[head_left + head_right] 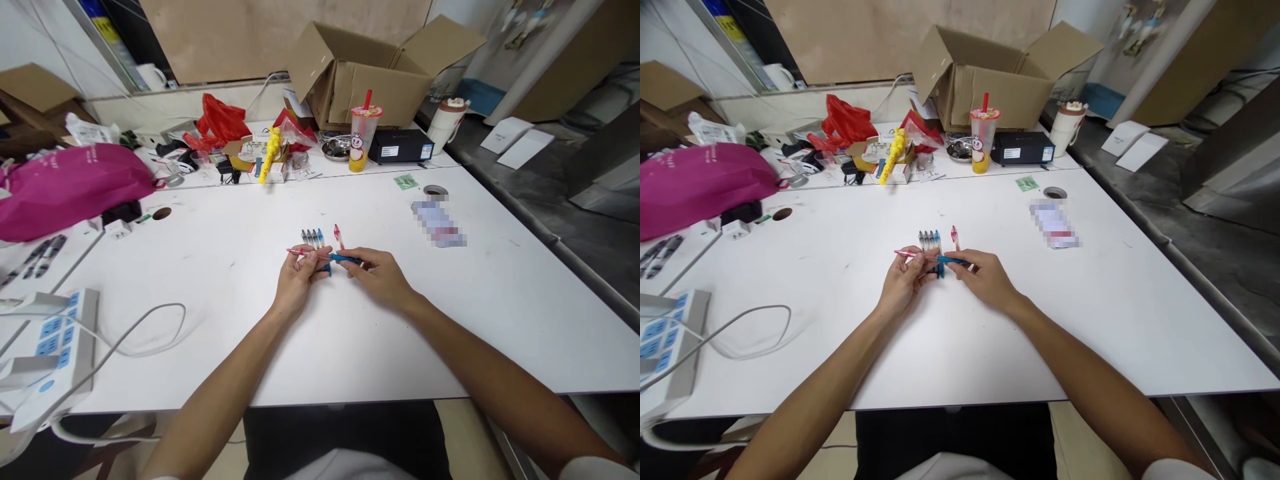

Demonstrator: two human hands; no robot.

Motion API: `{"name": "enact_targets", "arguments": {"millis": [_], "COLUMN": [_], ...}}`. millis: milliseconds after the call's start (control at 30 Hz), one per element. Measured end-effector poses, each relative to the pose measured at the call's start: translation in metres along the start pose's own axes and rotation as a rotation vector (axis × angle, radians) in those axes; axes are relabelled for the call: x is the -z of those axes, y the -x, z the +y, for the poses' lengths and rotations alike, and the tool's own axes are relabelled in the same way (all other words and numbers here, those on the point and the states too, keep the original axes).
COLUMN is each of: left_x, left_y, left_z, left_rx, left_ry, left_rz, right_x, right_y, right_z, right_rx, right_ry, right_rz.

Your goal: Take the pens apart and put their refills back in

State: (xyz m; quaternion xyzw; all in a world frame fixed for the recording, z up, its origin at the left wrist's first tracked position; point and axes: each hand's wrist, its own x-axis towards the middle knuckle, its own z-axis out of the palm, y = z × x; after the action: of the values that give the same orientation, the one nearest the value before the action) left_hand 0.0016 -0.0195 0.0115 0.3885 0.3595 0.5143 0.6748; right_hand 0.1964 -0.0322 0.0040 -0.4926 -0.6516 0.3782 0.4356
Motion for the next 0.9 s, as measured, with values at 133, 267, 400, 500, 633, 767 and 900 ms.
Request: {"name": "enact_targets", "arguments": {"millis": [133, 267, 400, 500, 633, 767, 900], "left_x": [0.0008, 0.0015, 0.0016, 0.0020, 0.0024, 0.0016, 0.0016], "left_y": [-0.0002, -0.0005, -0.0008, -0.0011, -0.0016, -0.0014, -0.0006], "left_z": [-0.0009, -0.0001, 0.0004, 0.0007, 0.0016, 0.0022, 0.0024], "left_rx": [-0.003, -0.017, -0.036, -0.036, -0.029, -0.032, -0.031], "left_ry": [-0.006, -0.013, -0.035, -0.050, -0.060, -0.057, -0.063], "left_rz": [0.010, 0.035, 0.054, 0.076, 0.104, 0.112, 0.096], "right_x": [0.0000, -0.0013, -0.0013, -0.0009, 0.0002, 0.0011, 0.0008], "right_y": [0.0022, 0.0011, 0.0003, 0.0007, 0.0013, 0.0011, 0.0009], "right_z": [0.0012, 0.0015, 0.0014, 0.0008, -0.0010, -0.0018, -0.0021], "right_rx": [-0.045, -0.010, -0.021, -0.024, -0.045, -0.071, -0.092], "right_ry": [0.004, -0.029, -0.029, -0.013, -0.010, -0.012, -0.004], "right_rz": [-0.102, -0.077, -0.072, -0.072, -0.093, -0.094, -0.135]}}
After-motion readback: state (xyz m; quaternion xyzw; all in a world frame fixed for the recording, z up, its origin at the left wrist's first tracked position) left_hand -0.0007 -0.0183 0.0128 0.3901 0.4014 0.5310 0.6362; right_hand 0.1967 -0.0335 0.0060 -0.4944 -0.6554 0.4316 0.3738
